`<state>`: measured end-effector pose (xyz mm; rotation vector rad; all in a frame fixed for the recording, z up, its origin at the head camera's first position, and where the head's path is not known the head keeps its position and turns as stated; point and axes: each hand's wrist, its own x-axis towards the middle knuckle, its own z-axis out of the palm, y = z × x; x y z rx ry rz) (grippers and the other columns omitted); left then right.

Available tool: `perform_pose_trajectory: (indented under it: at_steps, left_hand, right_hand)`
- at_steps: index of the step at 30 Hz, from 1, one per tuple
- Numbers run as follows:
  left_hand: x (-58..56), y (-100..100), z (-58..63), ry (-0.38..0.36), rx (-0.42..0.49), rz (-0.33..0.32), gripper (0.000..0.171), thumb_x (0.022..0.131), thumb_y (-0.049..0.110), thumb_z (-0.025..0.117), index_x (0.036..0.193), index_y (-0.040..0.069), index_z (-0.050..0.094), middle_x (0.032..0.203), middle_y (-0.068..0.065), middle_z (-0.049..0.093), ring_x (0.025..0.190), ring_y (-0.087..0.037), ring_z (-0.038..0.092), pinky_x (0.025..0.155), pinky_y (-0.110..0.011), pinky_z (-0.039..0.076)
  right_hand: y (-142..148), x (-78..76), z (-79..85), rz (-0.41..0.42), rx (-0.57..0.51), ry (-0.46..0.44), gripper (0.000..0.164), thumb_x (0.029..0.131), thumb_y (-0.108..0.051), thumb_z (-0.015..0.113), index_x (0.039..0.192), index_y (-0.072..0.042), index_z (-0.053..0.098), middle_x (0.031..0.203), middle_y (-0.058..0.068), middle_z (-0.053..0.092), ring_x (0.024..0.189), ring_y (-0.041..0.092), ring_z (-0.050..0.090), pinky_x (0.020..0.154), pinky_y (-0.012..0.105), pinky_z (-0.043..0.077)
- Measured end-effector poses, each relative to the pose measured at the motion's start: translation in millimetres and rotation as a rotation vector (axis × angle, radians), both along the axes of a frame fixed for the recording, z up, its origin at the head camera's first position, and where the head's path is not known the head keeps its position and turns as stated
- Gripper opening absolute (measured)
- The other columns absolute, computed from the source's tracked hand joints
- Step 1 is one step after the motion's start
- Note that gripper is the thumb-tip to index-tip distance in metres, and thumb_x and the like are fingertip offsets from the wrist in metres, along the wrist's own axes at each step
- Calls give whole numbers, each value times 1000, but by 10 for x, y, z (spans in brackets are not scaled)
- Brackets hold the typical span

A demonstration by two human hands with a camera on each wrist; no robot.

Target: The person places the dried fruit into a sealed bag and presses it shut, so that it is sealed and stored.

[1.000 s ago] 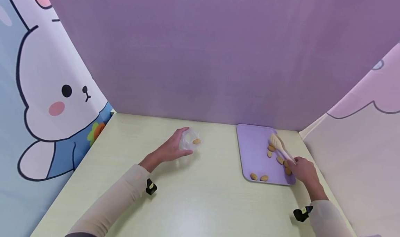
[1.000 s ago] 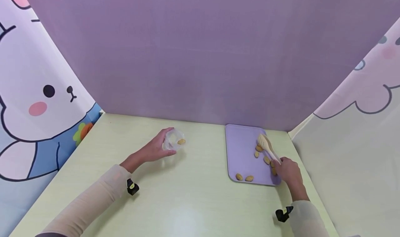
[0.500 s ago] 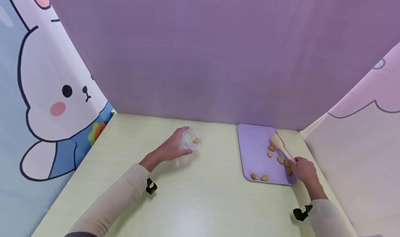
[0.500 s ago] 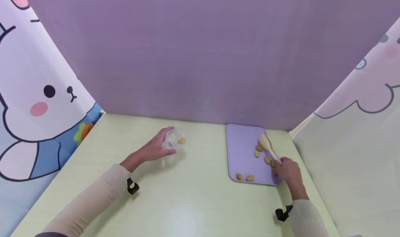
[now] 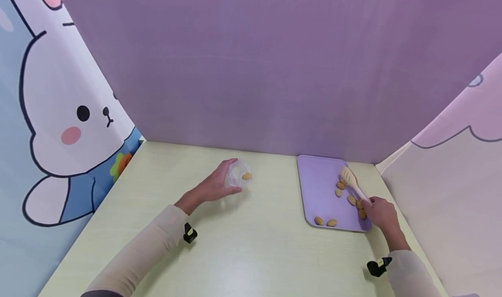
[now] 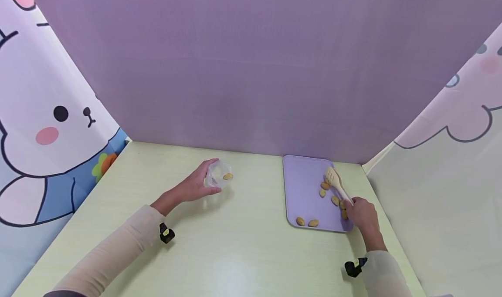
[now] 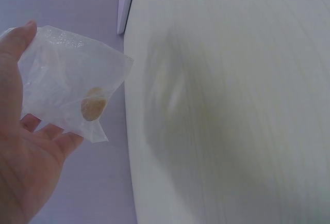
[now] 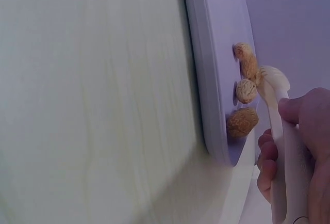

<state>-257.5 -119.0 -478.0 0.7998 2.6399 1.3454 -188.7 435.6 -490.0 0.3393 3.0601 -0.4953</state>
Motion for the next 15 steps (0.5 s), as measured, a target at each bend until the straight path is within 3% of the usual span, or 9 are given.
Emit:
perform_pose_trajectory:
  at_steps: [9,15]
  left_hand:
    - [-6,15,-6,7,-9,-5,98,84,32,83,159,12,24,152,-14,41,123,-30,53,105,-53,47]
    - [-14,20,-12,9,-6,-6,98,84,32,83,159,11,24,152,-14,41,124,-30,52,106,-53,47]
  right_hand:
    - [-94,34,81,28,2,60,53,105,-36,47,121,12,63,84,17,71,80,37,65,64,45,49]
    - [-155,28,104,31,-6,67,52,105,-36,48,122,10,63,92,22,72,83,38,65,64,43,49]
